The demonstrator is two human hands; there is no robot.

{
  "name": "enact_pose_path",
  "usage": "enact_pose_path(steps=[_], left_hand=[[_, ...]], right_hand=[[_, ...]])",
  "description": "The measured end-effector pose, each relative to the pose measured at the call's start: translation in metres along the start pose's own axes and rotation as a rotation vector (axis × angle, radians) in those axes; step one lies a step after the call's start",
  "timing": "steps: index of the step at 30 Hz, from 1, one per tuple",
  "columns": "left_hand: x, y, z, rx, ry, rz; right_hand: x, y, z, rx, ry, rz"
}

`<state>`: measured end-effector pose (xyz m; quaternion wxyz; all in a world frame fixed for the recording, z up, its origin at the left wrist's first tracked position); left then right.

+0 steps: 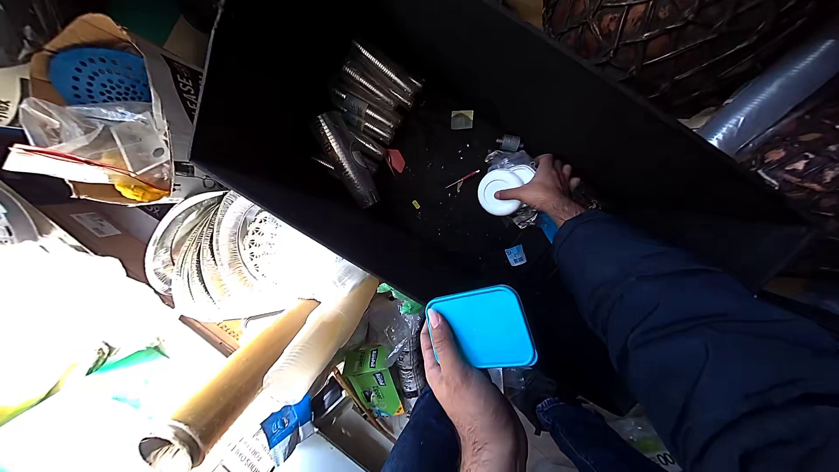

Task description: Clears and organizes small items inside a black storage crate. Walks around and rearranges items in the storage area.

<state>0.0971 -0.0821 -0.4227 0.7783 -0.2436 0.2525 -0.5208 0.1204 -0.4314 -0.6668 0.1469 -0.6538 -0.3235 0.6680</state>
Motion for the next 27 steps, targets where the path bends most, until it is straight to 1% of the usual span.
enact_pose_path(steps=[3,5,7,9,11,14,18,20,22,23,24,25,26,27], left_hand=[[0.001,-0.003,-0.002,0.002,-0.014,-0.004],[0.002,-0.004,-0.002,0.003,-0.015,-0.011],[0.002,-0.006,-0.001,0.002,-0.014,-0.014],[0.001,-0.007,-0.003,0.000,-0.026,-0.013],[0.001,-0.009,-0.004,-0.008,-0.034,-0.009],[0.000,-0.010,-0.004,-0.016,-0.032,-0.005],[-0.001,-0.010,-0.006,-0.026,-0.037,-0.007],[0.000,-0.011,-0.005,-0.028,-0.037,-0.005],[0.004,-0.013,-0.003,-0.028,-0.040,-0.007],[0.006,-0.013,-0.002,-0.024,-0.047,-0.009],[0.007,-0.014,-0.002,-0.022,-0.055,-0.013],[0.008,-0.015,-0.002,-0.023,-0.060,-0.015],[0.009,-0.016,-0.003,-0.027,-0.058,-0.015],[0.011,-0.017,-0.004,-0.035,-0.053,-0.016]], right_hand=[[0.001,-0.011,-0.020,-0.071,-0.158,0.049],[-0.002,-0.027,-0.028,-0.108,-0.220,0.137],[-0.003,-0.050,-0.026,-0.144,-0.221,0.231],[0.005,-0.070,-0.012,-0.168,-0.187,0.273],[0.018,-0.084,0.005,-0.192,-0.117,0.255],[0.037,-0.086,0.036,-0.153,0.019,0.217],[0.034,-0.091,0.046,-0.208,0.059,0.290],[0.030,-0.098,0.049,-0.176,0.160,0.278],[0.029,-0.110,0.057,-0.092,0.213,0.224],[0.033,-0.116,0.063,-0.047,0.198,0.156],[0.043,-0.122,0.068,-0.025,0.171,0.046],[0.057,-0.130,0.071,-0.038,0.166,-0.106],[0.069,-0.139,0.072,-0.092,0.184,-0.254],[0.075,-0.147,0.069,-0.171,0.231,-0.359]])
Point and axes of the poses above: each hand's wrist, its own y-axis towards the middle knuckle, its own x-axis out of the palm, z = x × y, the point moved 10 cm from there along y, towards the middle knuckle, and after that the axes turned 12 degrees about x, right-handed, at the moved point
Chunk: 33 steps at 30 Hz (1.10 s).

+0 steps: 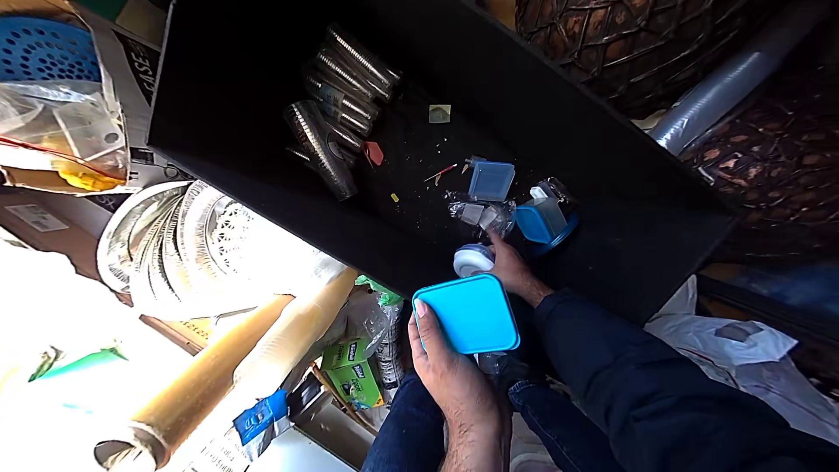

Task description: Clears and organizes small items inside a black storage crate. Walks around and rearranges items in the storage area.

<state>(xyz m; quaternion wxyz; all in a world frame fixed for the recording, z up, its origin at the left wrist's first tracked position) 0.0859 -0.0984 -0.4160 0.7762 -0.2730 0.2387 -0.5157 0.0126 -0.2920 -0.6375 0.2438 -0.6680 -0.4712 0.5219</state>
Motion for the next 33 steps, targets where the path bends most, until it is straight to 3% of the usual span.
enact_pose_path(steps=[2,4,6,8,9,13,16,19,23,26,28,30,33], left_hand=[[0.000,-0.001,-0.003,-0.013,0.009,0.008],[-0.003,0.000,-0.004,-0.024,0.018,0.021],[-0.006,0.001,-0.005,-0.029,0.017,0.025],[-0.008,0.003,-0.007,-0.031,0.014,0.025],[-0.009,0.004,-0.008,-0.032,0.015,0.026],[-0.008,0.005,-0.006,-0.026,0.019,0.020],[-0.008,0.004,-0.006,-0.028,0.027,0.034],[-0.013,0.006,-0.005,-0.019,0.046,0.044],[-0.012,0.008,-0.001,0.034,0.039,0.027],[-0.012,0.015,0.013,0.127,0.035,-0.036],[-0.021,0.016,0.024,0.158,0.019,-0.048],[-0.016,0.021,0.031,0.180,0.000,-0.043],[-0.022,0.019,0.033,0.210,0.017,0.025]], right_hand=[[-0.016,-0.013,-0.016,-0.163,0.283,-0.075],[-0.061,-0.014,-0.031,-0.255,0.642,0.003],[-0.106,0.007,-0.038,-0.264,0.794,0.102],[-0.136,0.043,-0.047,-0.264,0.658,0.168],[-0.141,0.064,-0.052,-0.266,0.465,0.179],[-0.108,0.130,-0.077,-0.250,-0.240,0.004],[-0.080,0.149,-0.079,-0.255,-0.423,-0.177],[-0.066,0.139,-0.080,-0.209,-0.493,-0.236],[-0.080,0.089,-0.079,-0.288,-0.387,0.032],[-0.127,0.003,-0.086,-0.479,0.120,0.150],[-0.148,-0.092,-0.081,-0.608,0.371,0.047],[-0.158,-0.178,-0.070,-0.648,0.434,-0.134],[-0.080,-0.275,-0.007,-0.383,0.558,-0.566]])
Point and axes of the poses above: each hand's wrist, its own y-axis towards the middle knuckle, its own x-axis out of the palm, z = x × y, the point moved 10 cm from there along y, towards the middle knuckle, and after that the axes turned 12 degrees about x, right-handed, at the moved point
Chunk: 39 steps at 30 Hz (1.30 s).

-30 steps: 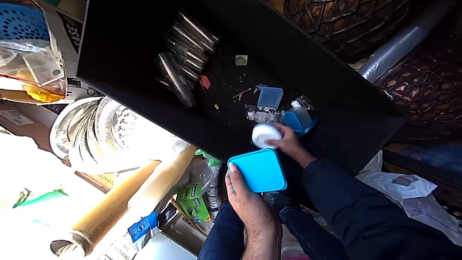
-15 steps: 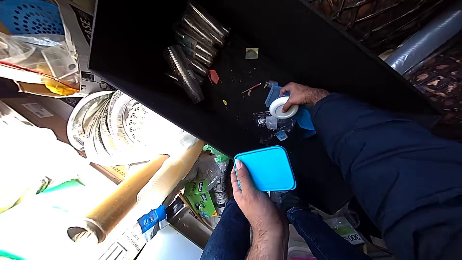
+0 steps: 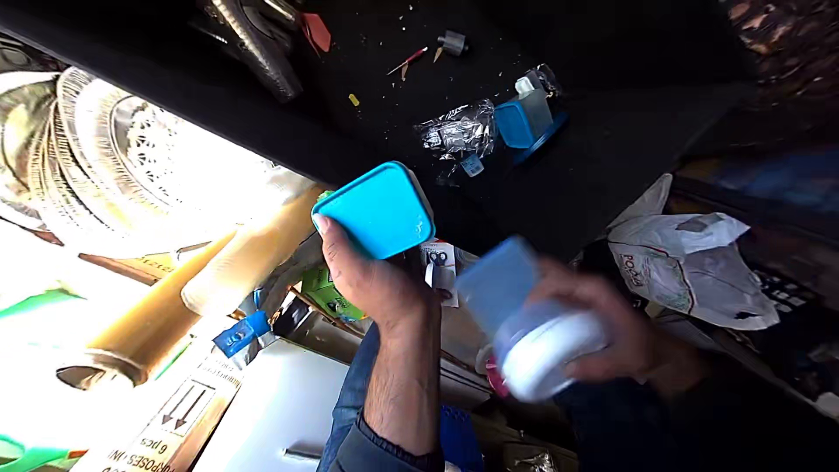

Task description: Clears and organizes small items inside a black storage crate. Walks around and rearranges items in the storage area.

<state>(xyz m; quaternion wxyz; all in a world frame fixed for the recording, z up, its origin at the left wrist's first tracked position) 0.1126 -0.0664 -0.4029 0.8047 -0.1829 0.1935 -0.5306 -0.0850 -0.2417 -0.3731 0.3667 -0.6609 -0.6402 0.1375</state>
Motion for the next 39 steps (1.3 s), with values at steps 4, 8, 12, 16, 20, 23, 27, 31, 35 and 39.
enact_pose_path(steps=[4,8,12,16,20,23,27,31,35,39], left_hand=[[-0.002,-0.006,-0.014,-0.002,0.016,0.011],[0.002,-0.011,-0.016,0.000,0.027,-0.005],[0.004,-0.015,-0.016,-0.050,0.033,-0.005],[-0.002,-0.013,-0.015,-0.033,0.010,0.001],[-0.008,-0.011,-0.015,-0.042,0.010,0.054],[-0.014,-0.011,-0.015,-0.060,0.009,0.064],[-0.012,-0.012,-0.013,-0.036,0.012,0.051],[-0.017,-0.009,-0.011,-0.014,0.006,0.048],[-0.018,-0.009,-0.014,-0.031,0.007,0.064],[-0.016,-0.008,-0.006,-0.011,-0.019,0.028]], right_hand=[[0.054,-0.004,0.163,0.577,-0.050,0.150],[0.026,0.058,0.247,0.732,-0.318,0.463],[0.019,0.099,0.275,0.807,-0.337,0.553],[0.054,0.087,0.190,0.799,-0.718,0.168],[0.020,0.075,0.005,0.121,-0.341,0.370],[-0.107,0.107,-0.028,0.125,-0.510,0.828],[-0.243,0.185,0.064,0.658,-0.595,0.982],[-0.217,0.240,0.101,0.842,-0.535,0.960],[-0.174,0.247,0.079,0.926,-0.693,0.763],[-0.166,0.235,0.097,0.671,-0.934,0.773]])
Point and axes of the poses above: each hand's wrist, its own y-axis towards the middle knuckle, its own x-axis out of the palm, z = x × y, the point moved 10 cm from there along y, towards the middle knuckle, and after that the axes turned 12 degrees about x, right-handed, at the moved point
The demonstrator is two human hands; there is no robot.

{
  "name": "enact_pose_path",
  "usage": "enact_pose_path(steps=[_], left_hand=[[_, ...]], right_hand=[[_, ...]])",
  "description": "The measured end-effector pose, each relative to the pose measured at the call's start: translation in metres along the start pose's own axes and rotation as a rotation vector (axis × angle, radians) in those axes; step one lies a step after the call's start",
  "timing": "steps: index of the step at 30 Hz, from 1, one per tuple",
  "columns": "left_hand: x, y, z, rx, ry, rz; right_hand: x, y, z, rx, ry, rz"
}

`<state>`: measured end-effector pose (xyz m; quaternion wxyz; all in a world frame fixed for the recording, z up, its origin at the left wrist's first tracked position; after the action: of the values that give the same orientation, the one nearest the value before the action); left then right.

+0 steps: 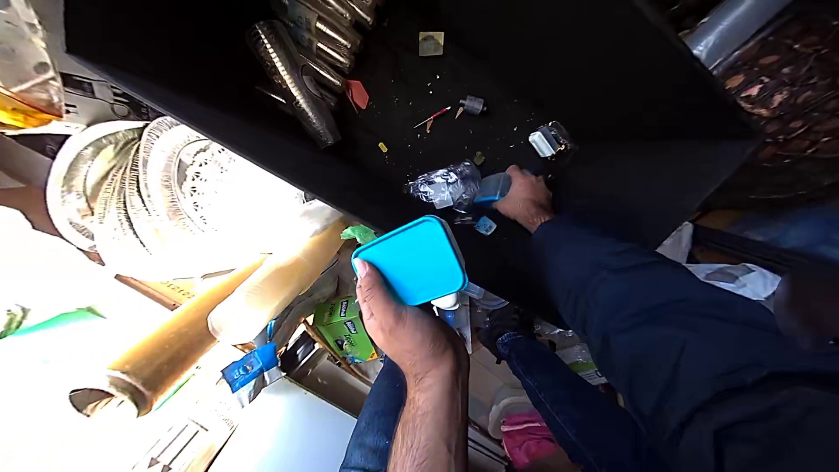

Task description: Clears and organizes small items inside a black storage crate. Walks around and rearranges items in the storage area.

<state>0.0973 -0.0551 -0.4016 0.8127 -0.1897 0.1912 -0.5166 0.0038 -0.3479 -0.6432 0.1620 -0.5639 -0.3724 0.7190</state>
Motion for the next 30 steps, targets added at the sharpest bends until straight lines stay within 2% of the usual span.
enact_pose_path(steps=[2,4,6,8,9,12,14,16,18,20,25,28,30], left_hand=[[0.002,-0.003,0.000,0.005,-0.004,0.010],[0.001,-0.005,-0.002,-0.010,-0.007,0.038],[0.001,-0.005,-0.001,-0.015,-0.016,0.048],[0.003,-0.006,-0.002,-0.023,-0.022,0.037],[0.005,-0.008,-0.002,-0.022,-0.021,0.031],[0.008,-0.012,-0.003,-0.012,-0.002,0.023],[0.008,-0.012,-0.005,-0.007,0.005,0.024],[0.008,-0.015,-0.006,-0.015,0.018,0.022],[0.009,-0.017,-0.007,-0.010,0.020,0.013],[0.009,-0.019,-0.009,-0.006,0.017,0.008],[0.008,-0.024,-0.012,-0.006,0.031,0.002],[0.010,-0.024,-0.010,-0.004,0.021,0.001],[0.009,-0.025,-0.011,-0.006,0.018,-0.005]], right_hand=[[-0.038,-0.036,0.012,-0.134,0.102,0.099],[-0.101,-0.109,0.020,-0.329,0.277,0.161],[-0.138,-0.190,0.041,-0.539,0.493,0.034],[-0.136,-0.253,0.064,-0.723,0.644,-0.218],[-0.132,-0.273,0.074,-0.800,0.636,-0.238],[-0.127,-0.307,0.088,-0.945,0.559,-0.060],[-0.098,-0.326,0.086,-0.999,0.574,-0.107],[-0.032,-0.334,0.088,-0.904,0.456,-0.306],[0.051,-0.310,0.109,-0.584,0.321,-0.480],[0.107,-0.270,0.138,-0.256,0.352,-0.495],[0.151,-0.202,0.162,0.047,0.608,-0.334],[0.142,-0.190,0.187,0.220,0.742,-0.089],[0.130,-0.191,0.203,0.255,0.656,0.000]])
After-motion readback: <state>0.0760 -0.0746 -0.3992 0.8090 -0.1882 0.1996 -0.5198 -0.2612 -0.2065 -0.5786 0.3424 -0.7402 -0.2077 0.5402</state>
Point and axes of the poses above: each hand's wrist, its own y-axis towards the middle knuckle, its own x-axis out of the palm, z = x × y, the point moved 10 cm from there along y, towards the middle knuckle, and after that the axes turned 12 degrees about x, right-handed, at the moved point
